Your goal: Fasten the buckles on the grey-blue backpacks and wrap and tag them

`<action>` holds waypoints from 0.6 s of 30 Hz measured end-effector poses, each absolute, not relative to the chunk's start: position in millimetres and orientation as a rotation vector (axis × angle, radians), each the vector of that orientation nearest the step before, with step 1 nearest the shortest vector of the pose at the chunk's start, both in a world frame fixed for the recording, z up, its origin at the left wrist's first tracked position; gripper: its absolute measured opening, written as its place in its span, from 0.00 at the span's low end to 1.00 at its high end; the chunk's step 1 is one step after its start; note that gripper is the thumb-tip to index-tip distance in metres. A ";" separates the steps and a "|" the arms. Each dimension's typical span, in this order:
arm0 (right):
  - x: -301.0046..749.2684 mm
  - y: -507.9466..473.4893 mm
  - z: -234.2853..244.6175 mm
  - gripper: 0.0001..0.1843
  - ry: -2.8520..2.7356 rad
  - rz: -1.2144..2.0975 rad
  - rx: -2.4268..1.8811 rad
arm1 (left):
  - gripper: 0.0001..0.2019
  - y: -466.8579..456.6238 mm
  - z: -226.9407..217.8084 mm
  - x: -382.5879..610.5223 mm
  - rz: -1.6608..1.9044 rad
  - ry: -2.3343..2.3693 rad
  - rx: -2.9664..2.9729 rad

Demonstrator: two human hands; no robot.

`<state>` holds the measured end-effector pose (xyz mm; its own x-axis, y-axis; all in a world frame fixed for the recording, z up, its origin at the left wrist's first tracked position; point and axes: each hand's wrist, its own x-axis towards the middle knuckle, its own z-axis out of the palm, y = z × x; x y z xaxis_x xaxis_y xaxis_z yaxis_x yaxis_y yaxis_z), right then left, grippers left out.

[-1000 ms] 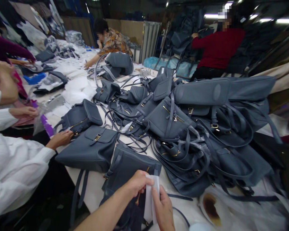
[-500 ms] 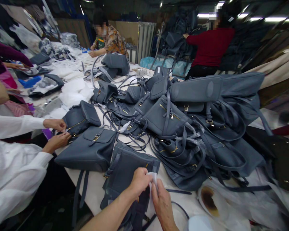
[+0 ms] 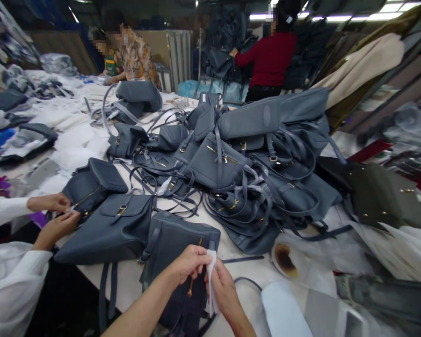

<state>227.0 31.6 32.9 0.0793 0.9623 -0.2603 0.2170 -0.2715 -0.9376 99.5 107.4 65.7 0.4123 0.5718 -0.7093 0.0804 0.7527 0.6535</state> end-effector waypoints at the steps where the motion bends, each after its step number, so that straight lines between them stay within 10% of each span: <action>1: 224.8 30.0 32.6 0.18 -1.174 1.249 -1.617 | 0.15 105.7 64.3 101.7 0.354 1.141 0.687; 12: 235.7 -5.3 78.6 0.12 -1.308 1.263 -1.620 | 0.22 91.0 76.1 116.6 0.492 1.293 0.691; 18: 377.8 -102.6 92.4 0.19 -0.698 0.570 -2.166 | 0.20 92.9 72.5 122.6 0.506 1.349 0.889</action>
<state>377.8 -102.6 92.4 0.7491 0.6405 -0.1690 0.2934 -0.5495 -0.7823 122.6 92.9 72.5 0.1872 0.7664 -0.6145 0.1729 0.5901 0.7886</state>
